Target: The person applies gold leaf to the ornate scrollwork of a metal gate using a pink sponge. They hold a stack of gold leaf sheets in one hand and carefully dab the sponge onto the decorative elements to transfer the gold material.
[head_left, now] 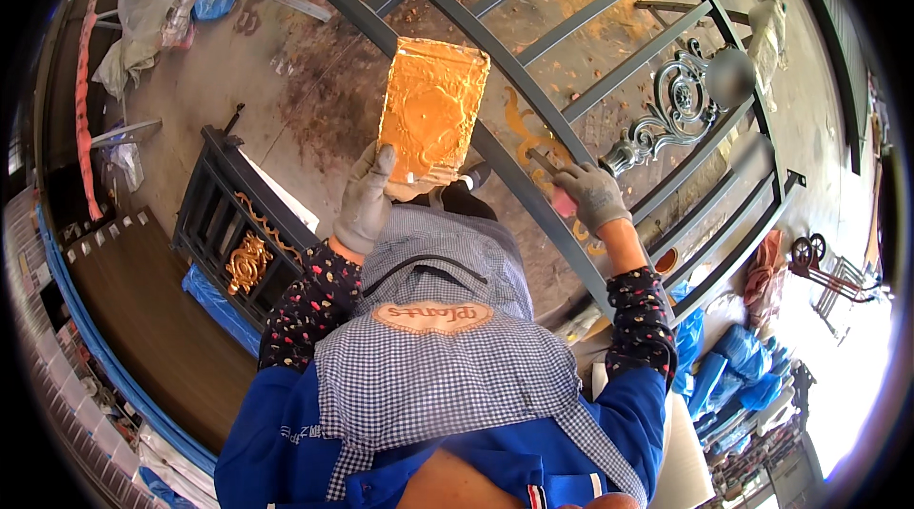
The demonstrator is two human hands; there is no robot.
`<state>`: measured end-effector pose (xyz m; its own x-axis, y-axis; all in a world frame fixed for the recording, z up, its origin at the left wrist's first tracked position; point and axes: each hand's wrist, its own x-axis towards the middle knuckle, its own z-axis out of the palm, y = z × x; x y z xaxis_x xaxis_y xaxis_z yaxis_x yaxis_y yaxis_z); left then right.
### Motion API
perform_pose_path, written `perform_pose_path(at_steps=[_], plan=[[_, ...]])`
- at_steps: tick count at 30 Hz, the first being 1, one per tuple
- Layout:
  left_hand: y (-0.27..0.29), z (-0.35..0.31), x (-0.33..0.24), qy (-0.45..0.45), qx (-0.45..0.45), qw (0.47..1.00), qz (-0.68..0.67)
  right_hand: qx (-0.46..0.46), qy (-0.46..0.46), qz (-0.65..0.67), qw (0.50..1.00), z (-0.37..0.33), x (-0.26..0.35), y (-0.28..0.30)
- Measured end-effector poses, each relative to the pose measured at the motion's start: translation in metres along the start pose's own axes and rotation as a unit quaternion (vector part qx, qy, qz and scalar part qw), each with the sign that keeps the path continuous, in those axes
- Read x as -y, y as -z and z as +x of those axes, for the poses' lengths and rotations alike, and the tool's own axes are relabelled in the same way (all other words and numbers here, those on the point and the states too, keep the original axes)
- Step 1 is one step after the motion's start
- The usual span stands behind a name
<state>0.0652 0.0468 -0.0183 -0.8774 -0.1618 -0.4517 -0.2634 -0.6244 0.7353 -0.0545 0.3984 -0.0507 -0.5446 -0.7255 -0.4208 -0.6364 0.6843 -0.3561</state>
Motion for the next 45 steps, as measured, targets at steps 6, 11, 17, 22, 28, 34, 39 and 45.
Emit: perform_pose_path(at_steps=[6,11,17,22,28,34,39,45], plan=[[0.006,-0.016,0.005,-0.011,-0.013,0.999,0.034,-0.034,-0.021,0.005,0.999,0.003,0.014,-0.014],[0.000,-0.027,0.018,0.024,0.004,0.999,-0.045,-0.211,-0.126,0.210,0.946,-0.025,0.057,0.029],[0.003,-0.036,0.047,0.048,0.031,0.992,-0.114,-0.383,-0.043,0.277,0.880,-0.008,0.148,0.057],[-0.009,-0.069,0.049,0.041,0.058,0.982,-0.176,-0.365,-0.033,0.220,0.904,-0.003,0.179,0.040],[-0.009,-0.111,0.081,-0.034,-0.005,0.979,-0.201,-0.305,-0.005,0.165,0.938,-0.014,0.223,0.021],[0.015,-0.143,0.111,-0.015,-0.053,0.977,-0.206,-0.274,0.058,0.081,0.957,-0.039,0.243,0.015],[0.018,-0.162,0.098,-0.064,-0.062,0.993,-0.079,-0.235,0.100,0.169,0.952,-0.035,0.250,0.018],[0.030,-0.177,0.090,-0.067,-0.104,0.978,-0.169,-0.218,-0.022,0.536,0.815,-0.039,0.153,0.030]])
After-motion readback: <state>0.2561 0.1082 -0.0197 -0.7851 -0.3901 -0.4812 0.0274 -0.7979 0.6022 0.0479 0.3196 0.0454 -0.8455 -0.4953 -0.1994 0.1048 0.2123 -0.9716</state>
